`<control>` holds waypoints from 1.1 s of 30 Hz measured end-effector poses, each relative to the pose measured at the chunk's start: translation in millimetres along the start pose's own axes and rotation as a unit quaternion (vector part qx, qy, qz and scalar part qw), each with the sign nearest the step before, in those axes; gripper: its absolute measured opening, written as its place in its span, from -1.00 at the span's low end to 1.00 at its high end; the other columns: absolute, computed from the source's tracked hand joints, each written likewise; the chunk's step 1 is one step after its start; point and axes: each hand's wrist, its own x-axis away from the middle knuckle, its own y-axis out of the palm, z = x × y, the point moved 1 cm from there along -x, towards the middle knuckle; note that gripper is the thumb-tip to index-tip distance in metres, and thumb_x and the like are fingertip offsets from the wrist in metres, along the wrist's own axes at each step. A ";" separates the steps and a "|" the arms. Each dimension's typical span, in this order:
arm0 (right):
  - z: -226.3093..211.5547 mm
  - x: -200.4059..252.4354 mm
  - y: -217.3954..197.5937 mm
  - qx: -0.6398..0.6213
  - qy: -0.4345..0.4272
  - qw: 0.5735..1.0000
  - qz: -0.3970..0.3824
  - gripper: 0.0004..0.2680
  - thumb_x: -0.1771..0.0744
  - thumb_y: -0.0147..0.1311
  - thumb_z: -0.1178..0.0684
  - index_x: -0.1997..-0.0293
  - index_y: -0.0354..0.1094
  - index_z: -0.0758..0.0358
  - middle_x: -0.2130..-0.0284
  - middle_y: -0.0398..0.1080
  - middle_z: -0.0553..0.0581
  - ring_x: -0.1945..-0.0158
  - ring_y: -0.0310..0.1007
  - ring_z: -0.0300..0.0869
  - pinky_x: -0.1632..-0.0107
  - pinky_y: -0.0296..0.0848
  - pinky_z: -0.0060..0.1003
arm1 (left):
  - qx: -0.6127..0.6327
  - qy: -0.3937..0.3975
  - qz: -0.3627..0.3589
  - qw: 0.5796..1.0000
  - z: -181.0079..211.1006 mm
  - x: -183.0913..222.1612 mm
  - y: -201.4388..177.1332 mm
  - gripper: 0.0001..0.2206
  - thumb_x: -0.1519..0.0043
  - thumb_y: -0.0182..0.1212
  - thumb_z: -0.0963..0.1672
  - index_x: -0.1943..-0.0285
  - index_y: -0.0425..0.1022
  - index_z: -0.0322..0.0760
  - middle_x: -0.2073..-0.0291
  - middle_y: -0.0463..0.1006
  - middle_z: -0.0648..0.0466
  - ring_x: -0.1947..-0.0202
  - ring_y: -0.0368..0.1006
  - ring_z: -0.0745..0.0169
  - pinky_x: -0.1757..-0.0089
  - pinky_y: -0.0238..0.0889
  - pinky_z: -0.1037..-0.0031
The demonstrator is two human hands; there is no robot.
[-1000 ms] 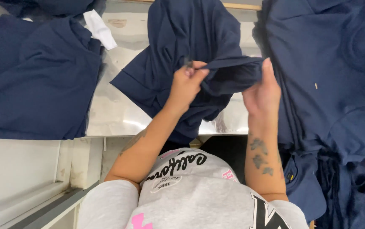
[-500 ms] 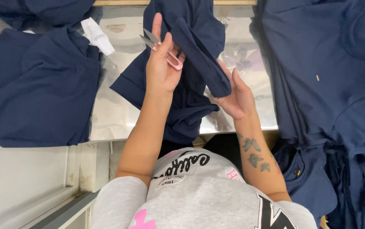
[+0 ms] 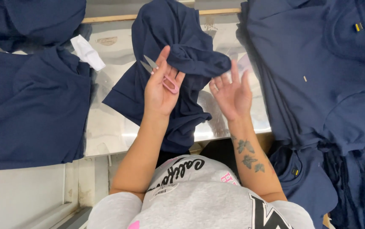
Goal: Inspecting blue t-shirts for loose threads, trimming them with snips, and folding them into neat piles.
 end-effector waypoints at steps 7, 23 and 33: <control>41.3 -11.1 -30.8 0.049 0.108 0.990 0.073 -0.75 -0.33 0.24 -0.10 -0.02 0.41 0.14 0.05 0.45 0.20 -0.11 0.49 0.01 -0.26 0.43 0.01 | -0.001 0.019 0.065 0.998 -19.2 15.3 -26.9 -0.66 -0.44 0.11 -0.14 -0.40 0.38 -0.26 -0.25 0.51 -0.10 -0.30 0.40 0.03 -0.33 0.23 0.10; 53.8 -5.4 25.2 0.245 -0.072 0.967 -0.026 -0.88 -0.39 0.13 0.10 0.32 0.27 0.07 0.31 0.58 0.00 0.14 0.62 -0.24 -0.11 0.56 -0.25 | -0.787 0.289 0.018 0.546 14.6 45.6 19.9 -0.71 -0.23 0.42 -0.07 -0.14 0.61 0.18 0.20 0.49 0.43 0.42 0.42 0.50 0.34 0.42 0.69; 68.0 -14.1 12.3 0.294 -0.081 0.952 -0.028 -0.89 -0.40 0.09 0.12 0.25 0.22 0.10 0.31 0.60 0.13 0.14 0.65 -0.14 -0.14 0.56 -0.16 | -0.734 0.249 0.043 0.631 19.6 40.1 36.0 -0.97 -0.30 0.28 -0.13 0.14 0.56 -0.05 0.35 0.56 0.21 0.34 0.58 0.19 0.33 0.47 0.51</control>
